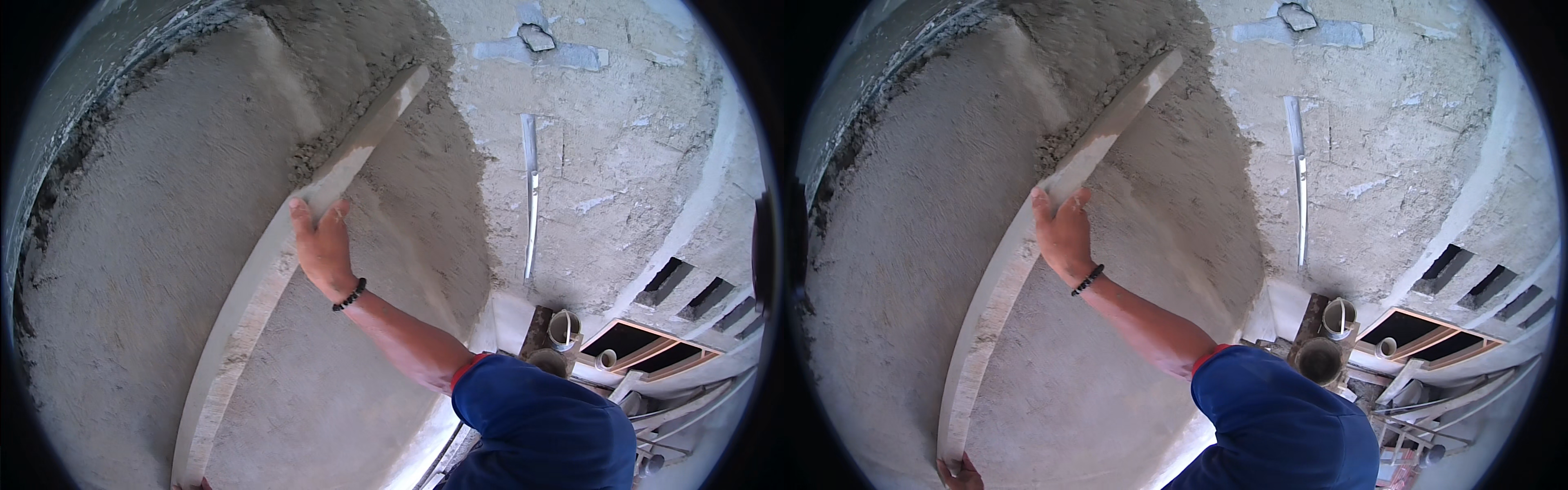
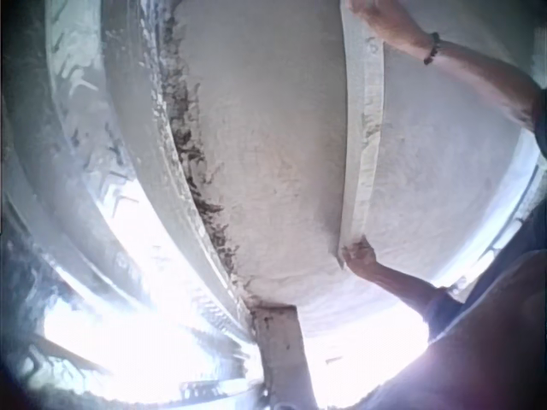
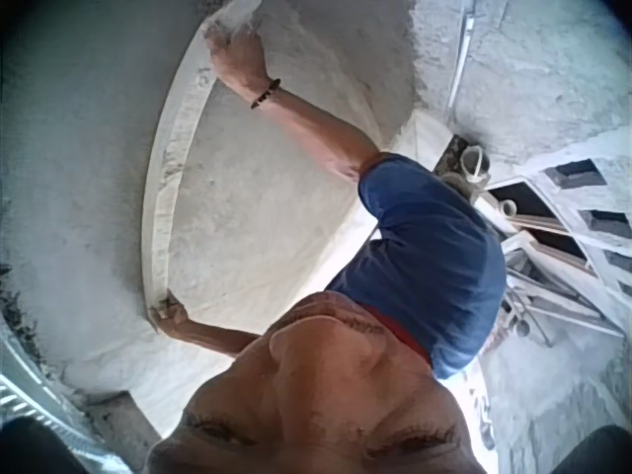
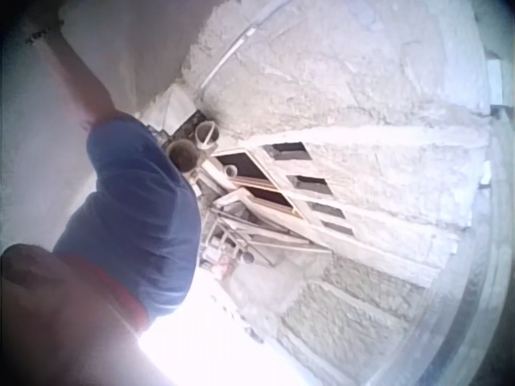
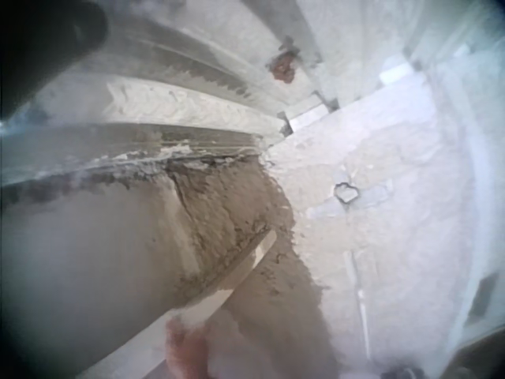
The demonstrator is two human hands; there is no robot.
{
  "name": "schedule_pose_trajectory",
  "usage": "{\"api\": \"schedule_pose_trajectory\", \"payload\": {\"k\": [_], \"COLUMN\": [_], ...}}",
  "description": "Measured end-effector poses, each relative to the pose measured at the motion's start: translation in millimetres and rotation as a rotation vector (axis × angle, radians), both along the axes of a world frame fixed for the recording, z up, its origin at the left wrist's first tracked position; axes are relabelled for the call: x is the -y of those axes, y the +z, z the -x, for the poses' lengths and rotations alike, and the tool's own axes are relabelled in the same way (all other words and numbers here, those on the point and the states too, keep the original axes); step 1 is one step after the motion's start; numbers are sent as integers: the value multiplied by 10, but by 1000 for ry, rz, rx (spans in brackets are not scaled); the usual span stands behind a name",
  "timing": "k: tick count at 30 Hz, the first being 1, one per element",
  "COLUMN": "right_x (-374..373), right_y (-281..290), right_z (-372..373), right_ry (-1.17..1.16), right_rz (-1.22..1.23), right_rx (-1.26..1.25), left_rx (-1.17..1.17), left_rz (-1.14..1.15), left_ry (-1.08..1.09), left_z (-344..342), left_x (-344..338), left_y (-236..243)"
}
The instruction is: The person uses a long straightedge to smooth wet plaster on a wall, repeatedly scraping it across the surface and periodically dipping a trowel into a bucket to collect and re-apply plaster material to uneven spots.
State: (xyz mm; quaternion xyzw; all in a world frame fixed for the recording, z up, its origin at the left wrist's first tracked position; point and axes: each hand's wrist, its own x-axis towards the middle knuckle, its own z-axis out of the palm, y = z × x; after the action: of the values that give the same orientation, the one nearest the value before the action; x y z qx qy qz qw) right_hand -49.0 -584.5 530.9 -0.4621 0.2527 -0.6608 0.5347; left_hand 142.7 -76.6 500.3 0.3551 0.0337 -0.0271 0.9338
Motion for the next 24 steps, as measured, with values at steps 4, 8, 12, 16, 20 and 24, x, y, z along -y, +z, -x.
{"api": "schedule_pose_trajectory", "payload": {"k": [4, 8, 12, 16, 20, 24], "right_x": [-145, -406, -539, -656, -729, -784], "right_y": [69, 165, 132, -213, -727, -1523], "right_z": [14, -19, 289, 383, 773, 1076], "right_ry": [-38, 43, 390, 301, 490, 467], "right_rz": [28, 182, 74, 120, -84, -290], "right_rx": [-81, 24, -13, 92, 93, 147], "left_rx": [11, 332, -197, -27, -63, -101], "left_rz": [-15, -828, 50, 46, 84, 134], "left_ry": [-2, 141, -131, -6, -161, -369], "left_z": [-115, -743, -332, -150, 44, 276], "left_x": [-155, -1007, -847, -1032, -1180, -1019], "left_y": [25, -322, -290, -628, -932, -1217]}}
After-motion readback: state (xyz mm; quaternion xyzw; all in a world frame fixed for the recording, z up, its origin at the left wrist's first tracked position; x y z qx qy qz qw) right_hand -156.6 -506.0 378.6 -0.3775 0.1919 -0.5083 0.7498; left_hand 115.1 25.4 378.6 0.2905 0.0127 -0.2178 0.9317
